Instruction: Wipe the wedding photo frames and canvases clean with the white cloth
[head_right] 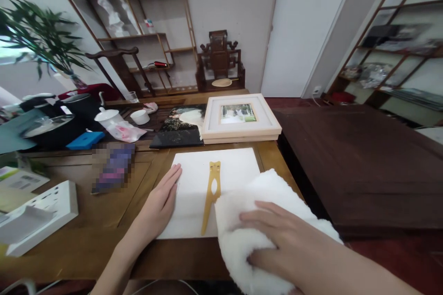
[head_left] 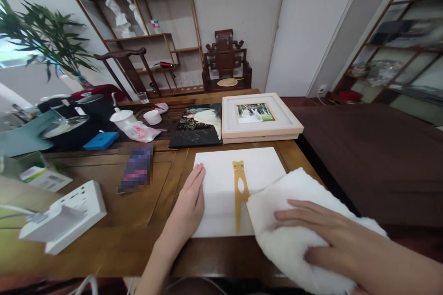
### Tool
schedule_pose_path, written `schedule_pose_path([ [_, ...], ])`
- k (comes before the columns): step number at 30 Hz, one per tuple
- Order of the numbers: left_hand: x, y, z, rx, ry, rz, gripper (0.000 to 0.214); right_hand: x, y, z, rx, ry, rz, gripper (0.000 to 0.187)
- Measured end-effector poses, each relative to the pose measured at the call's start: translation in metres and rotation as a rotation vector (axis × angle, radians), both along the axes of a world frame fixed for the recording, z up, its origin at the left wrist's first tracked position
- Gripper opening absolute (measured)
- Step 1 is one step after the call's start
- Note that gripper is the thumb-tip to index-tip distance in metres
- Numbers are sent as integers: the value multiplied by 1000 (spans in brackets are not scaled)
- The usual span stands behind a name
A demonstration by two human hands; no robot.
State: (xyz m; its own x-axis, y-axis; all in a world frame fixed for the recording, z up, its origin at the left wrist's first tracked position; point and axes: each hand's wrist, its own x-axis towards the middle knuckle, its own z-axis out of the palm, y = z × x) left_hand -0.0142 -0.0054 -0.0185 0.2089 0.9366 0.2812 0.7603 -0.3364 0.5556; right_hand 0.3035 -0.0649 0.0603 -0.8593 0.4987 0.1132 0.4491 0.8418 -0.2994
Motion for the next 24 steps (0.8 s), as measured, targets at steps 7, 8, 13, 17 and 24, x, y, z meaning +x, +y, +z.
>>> schedule_pose_path([
  [7, -1, 1, 2, -29, 4, -24, 46, -3, 80, -32, 84, -20, -342, 51],
  [8, -1, 1, 2, -29, -1, -23, 46, -5, 94, -37, 102, -10, -390, 49],
  [13, 0, 0, 1, -10, -31, -16, 46, -10, 111, -41, 119, 1, -400, 48],
  [17, 2, 0, 1, -7, -30, -2, 46, -4, 61, -29, 74, 8, -236, 51],
  [24, 2, 0, 1, -16, 3, 10, 48, 5, -10, -14, -28, 65, -8, 25],
])
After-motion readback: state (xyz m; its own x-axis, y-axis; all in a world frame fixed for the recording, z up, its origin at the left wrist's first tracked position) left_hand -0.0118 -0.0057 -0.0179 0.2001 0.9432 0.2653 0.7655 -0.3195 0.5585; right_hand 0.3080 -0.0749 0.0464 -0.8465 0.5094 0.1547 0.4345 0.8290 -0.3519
